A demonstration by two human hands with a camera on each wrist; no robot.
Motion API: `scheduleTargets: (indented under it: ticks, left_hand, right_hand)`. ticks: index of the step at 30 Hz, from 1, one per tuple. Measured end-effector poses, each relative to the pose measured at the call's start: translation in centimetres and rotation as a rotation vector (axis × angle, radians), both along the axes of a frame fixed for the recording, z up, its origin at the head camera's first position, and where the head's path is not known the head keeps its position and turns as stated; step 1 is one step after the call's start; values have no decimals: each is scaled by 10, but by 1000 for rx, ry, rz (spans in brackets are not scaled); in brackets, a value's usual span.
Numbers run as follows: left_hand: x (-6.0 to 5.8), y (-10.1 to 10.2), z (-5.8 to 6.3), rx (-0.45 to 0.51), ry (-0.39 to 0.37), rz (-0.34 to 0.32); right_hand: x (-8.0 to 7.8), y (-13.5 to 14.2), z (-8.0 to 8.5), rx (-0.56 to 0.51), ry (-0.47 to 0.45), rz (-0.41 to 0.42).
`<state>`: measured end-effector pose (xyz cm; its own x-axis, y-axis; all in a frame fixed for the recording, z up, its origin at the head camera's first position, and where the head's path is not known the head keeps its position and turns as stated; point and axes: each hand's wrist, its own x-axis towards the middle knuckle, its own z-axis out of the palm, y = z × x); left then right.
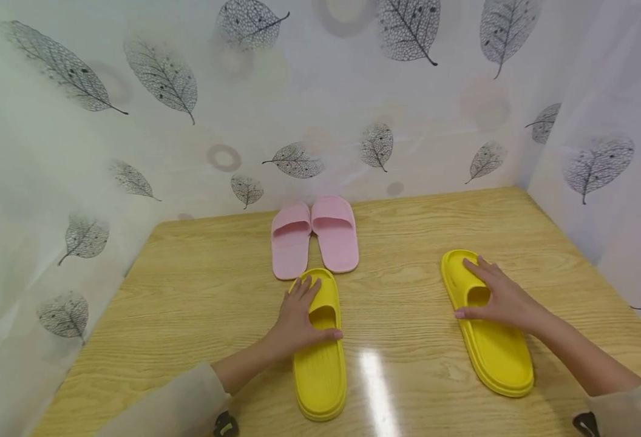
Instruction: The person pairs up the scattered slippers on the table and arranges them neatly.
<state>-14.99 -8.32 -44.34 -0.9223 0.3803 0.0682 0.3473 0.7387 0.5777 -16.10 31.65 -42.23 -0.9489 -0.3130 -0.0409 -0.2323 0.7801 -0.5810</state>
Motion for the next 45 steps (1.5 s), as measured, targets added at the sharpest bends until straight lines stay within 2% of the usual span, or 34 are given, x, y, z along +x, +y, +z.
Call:
scheduleTargets:
  ticks: [17,24,33,40,45]
  left_hand:
    - [3,7,-3,-13,-9,5]
    - [5,9,-2,-11,-4,-12]
    - [5,13,-1,-20,-27,-1]
    - [4,18,1,-64,17,-2]
    - [3,21,-1,-65,9,-9]
  right_hand:
    - [1,3,-2,2,8,1]
    - [1,3,-3,-8,-5,1]
    - [1,3,-3,-11,-8,-1]
    - [1,1,-2,-10,-7,3]
    - [0,1,-1,-18,-14,7]
